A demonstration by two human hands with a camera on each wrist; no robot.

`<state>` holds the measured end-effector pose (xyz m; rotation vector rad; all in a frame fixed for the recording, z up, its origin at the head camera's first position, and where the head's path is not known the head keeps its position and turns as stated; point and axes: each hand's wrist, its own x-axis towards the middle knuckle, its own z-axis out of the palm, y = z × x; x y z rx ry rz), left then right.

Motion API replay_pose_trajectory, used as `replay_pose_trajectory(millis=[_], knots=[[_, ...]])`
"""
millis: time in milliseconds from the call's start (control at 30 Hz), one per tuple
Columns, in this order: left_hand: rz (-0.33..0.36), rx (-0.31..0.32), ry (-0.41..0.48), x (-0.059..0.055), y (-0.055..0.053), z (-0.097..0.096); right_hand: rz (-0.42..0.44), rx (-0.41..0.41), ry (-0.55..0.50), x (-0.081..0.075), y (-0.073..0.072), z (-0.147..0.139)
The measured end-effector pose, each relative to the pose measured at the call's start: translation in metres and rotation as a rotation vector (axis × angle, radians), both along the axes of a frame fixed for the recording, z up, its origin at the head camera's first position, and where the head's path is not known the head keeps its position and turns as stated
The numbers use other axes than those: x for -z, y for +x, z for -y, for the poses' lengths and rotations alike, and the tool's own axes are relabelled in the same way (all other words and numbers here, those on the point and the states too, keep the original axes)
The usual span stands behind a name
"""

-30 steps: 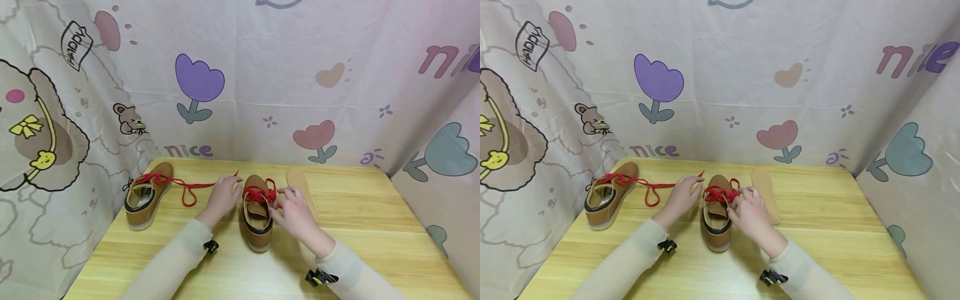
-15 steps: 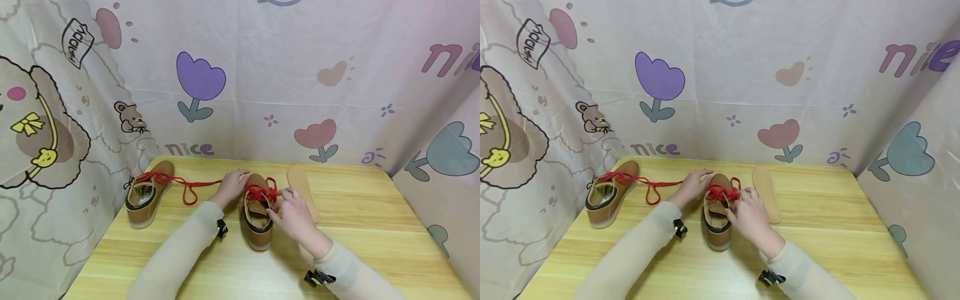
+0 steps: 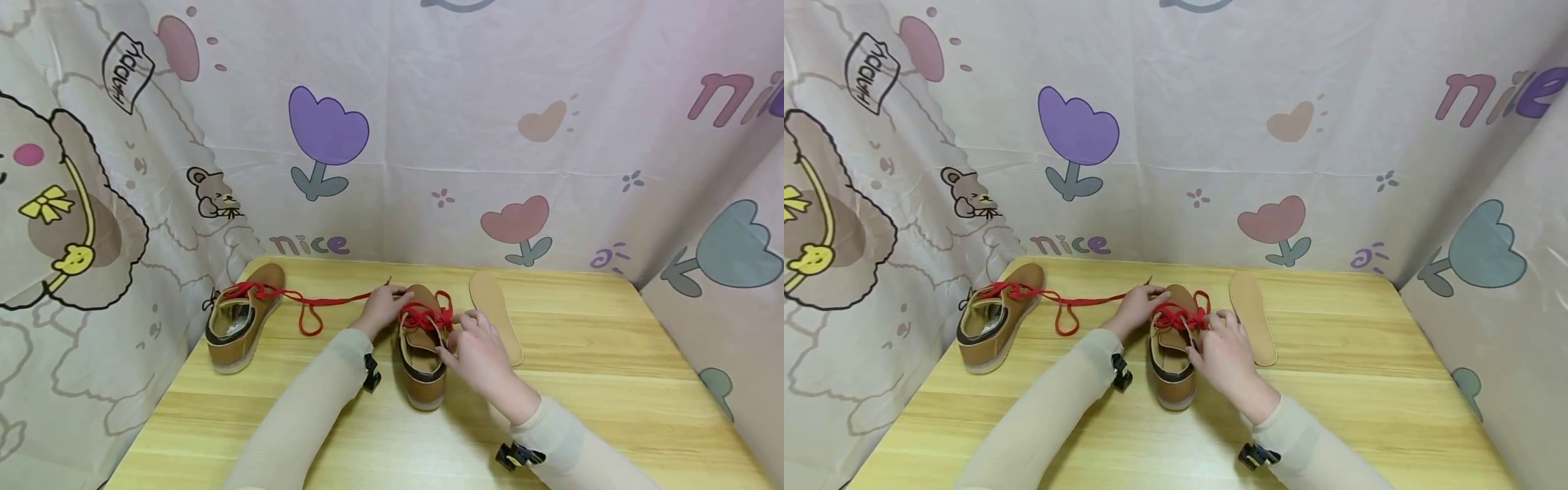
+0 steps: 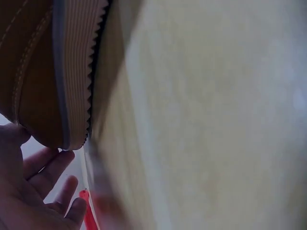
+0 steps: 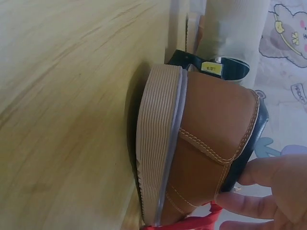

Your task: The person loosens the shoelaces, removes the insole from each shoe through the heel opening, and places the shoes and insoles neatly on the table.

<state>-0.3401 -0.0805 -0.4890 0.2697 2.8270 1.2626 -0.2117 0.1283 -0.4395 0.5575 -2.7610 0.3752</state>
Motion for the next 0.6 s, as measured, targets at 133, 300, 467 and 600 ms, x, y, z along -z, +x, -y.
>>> replay_pose_trajectory(millis=[133, 300, 467, 600], knots=[[0.017, -0.008, 0.006, -0.001, 0.001, 0.001, 0.012, 0.001, 0.002, -0.001, 0.000, 0.000], [0.019, -0.032, -0.002, -0.002, 0.003, 0.003, 0.000, 0.003, 0.008, -0.002, 0.001, -0.003], [-0.005, -0.078, -0.037, -0.003, 0.010, 0.005, -0.013, 0.001, 0.013, -0.002, -0.001, -0.008], [-0.013, -0.117, -0.078, -0.005, 0.015, 0.004, -0.008, 0.013, 0.019, -0.003, -0.003, -0.013]])
